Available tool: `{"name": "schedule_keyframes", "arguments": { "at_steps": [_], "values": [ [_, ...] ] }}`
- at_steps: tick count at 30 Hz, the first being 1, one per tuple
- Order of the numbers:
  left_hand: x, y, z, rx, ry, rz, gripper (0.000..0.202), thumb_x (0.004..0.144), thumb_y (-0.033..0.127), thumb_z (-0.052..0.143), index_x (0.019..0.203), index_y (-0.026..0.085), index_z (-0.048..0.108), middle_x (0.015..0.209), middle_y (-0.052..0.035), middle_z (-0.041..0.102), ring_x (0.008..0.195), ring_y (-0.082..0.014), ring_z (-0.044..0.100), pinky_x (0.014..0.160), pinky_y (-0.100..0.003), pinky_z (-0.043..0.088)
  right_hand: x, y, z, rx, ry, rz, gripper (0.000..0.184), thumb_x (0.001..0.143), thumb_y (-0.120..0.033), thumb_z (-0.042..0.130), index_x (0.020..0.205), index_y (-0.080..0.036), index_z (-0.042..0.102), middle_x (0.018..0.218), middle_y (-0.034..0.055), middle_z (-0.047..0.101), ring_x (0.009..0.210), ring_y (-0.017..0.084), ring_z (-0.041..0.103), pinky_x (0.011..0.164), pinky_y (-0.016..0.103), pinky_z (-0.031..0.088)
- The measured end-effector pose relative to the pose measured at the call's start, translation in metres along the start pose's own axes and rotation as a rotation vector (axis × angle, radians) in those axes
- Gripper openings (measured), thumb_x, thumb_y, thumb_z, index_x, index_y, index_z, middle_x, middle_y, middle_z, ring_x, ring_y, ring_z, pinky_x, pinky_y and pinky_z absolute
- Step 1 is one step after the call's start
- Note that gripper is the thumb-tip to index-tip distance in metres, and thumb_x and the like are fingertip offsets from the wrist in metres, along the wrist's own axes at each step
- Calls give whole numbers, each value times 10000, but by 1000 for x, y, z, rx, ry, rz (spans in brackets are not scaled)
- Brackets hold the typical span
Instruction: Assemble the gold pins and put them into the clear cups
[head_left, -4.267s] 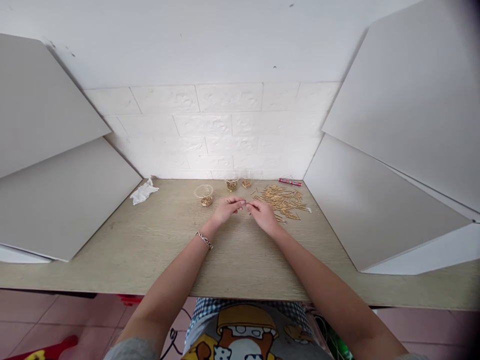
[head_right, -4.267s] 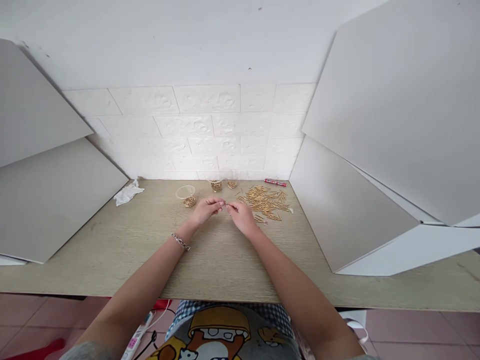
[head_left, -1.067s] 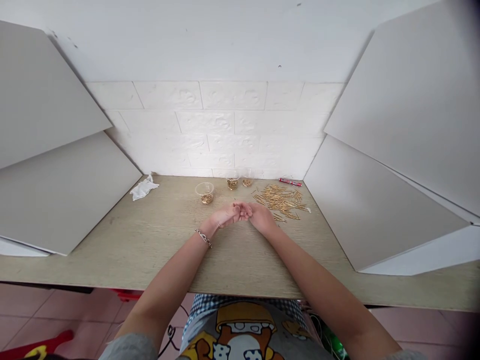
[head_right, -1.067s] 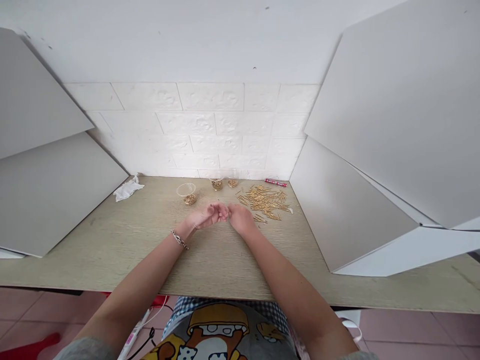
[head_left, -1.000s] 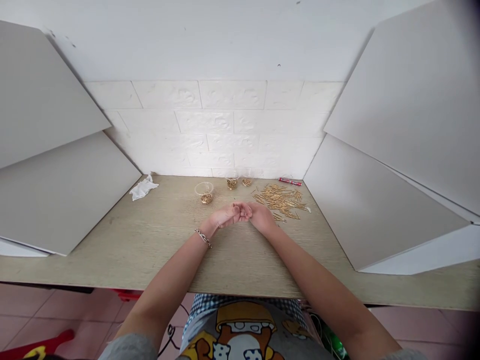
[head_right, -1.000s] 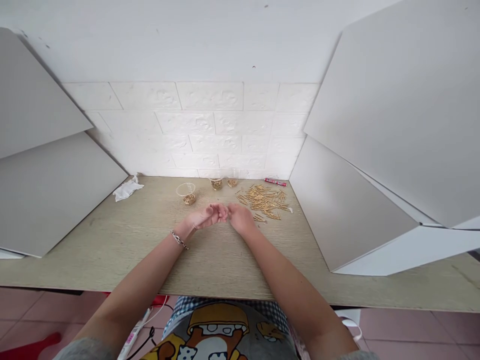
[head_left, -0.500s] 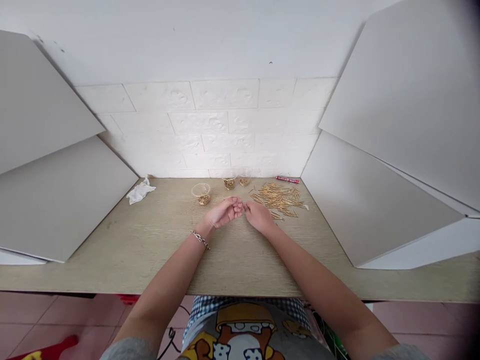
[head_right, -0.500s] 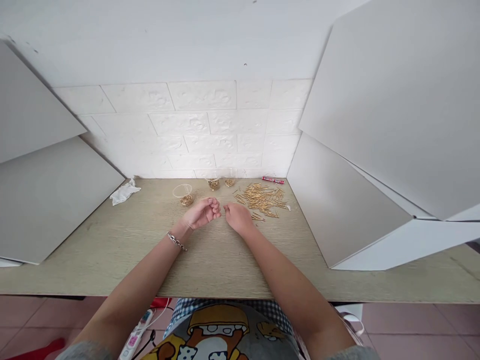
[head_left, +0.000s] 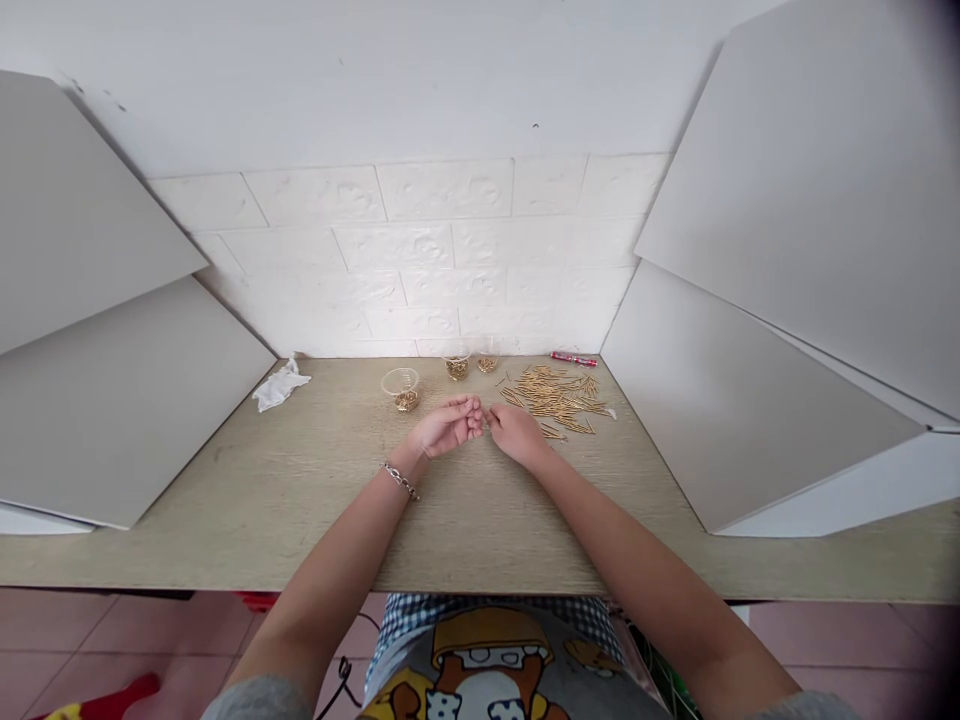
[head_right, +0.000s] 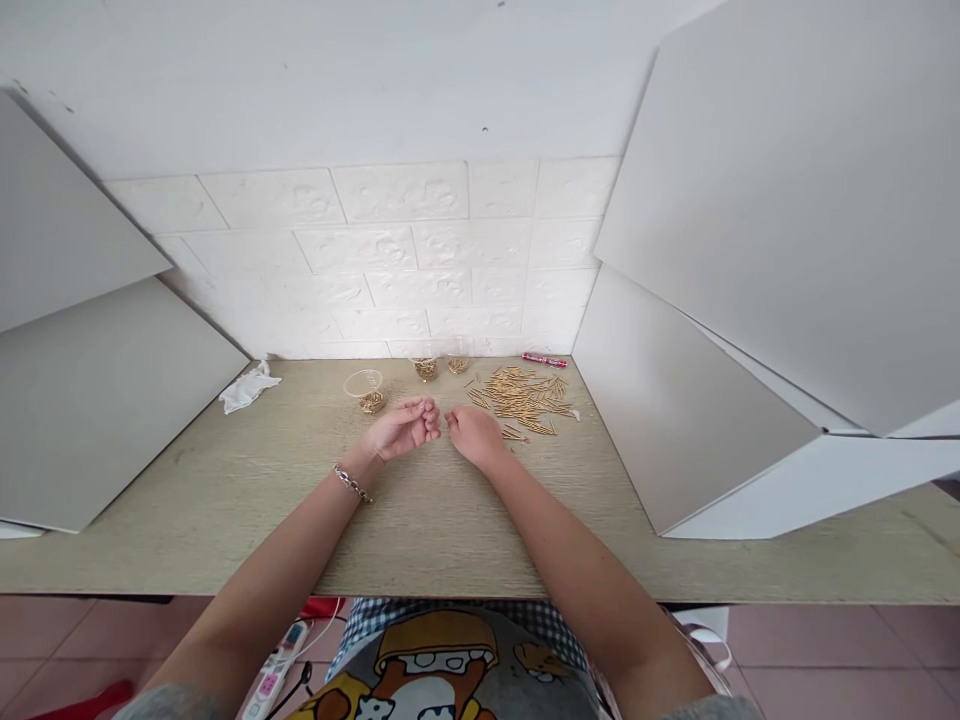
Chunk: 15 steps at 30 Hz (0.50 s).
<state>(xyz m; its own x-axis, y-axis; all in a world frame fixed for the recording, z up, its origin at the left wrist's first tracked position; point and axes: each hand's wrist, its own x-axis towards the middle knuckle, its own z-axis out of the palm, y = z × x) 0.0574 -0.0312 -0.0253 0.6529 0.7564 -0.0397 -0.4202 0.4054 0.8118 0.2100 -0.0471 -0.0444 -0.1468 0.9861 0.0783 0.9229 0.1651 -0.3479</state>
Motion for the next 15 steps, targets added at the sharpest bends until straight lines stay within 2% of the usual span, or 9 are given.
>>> {"name": "schedule_keyframes", "arguments": {
  "at_steps": [3, 7, 10, 15],
  "values": [
    [-4, -2, -1, 4, -147, -75, 379, 586, 417, 767, 665, 143, 517, 659, 1, 531, 605, -104, 532, 598, -242, 431, -1, 0, -1, 23, -7, -9, 332, 917, -344, 310, 842, -191, 595, 857, 49, 656, 756, 154, 561, 562, 244, 277],
    [-7, -8, -4, 41, -346, -152, 664, 332, 663, 747, 666, 153, 486, 651, -1, 524, 560, -120, 518, 568, -264, 402, -2, -2, -4, 18, -45, 0, 332, 910, -351, 323, 830, -195, 605, 857, 38, 657, 739, 148, 551, 546, 246, 260],
    [-7, -10, -4, 62, -441, -203, 759, 204, 689, 734, 679, 158, 470, 645, 6, 516, 557, -118, 506, 579, -265, 393, -1, -4, -7, 2, -78, 26, 340, 910, -344, 313, 857, -202, 617, 889, 41, 660, 747, 151, 550, 555, 253, 262],
    [-7, -10, -2, 76, -523, -238, 796, 167, 705, 714, 694, 157, 478, 666, -5, 538, 587, -125, 509, 589, -257, 394, 0, -5, -10, -19, -104, 15, 362, 914, -344, 289, 883, -206, 622, 922, 48, 661, 772, 159, 557, 568, 260, 269]
  ]
}}
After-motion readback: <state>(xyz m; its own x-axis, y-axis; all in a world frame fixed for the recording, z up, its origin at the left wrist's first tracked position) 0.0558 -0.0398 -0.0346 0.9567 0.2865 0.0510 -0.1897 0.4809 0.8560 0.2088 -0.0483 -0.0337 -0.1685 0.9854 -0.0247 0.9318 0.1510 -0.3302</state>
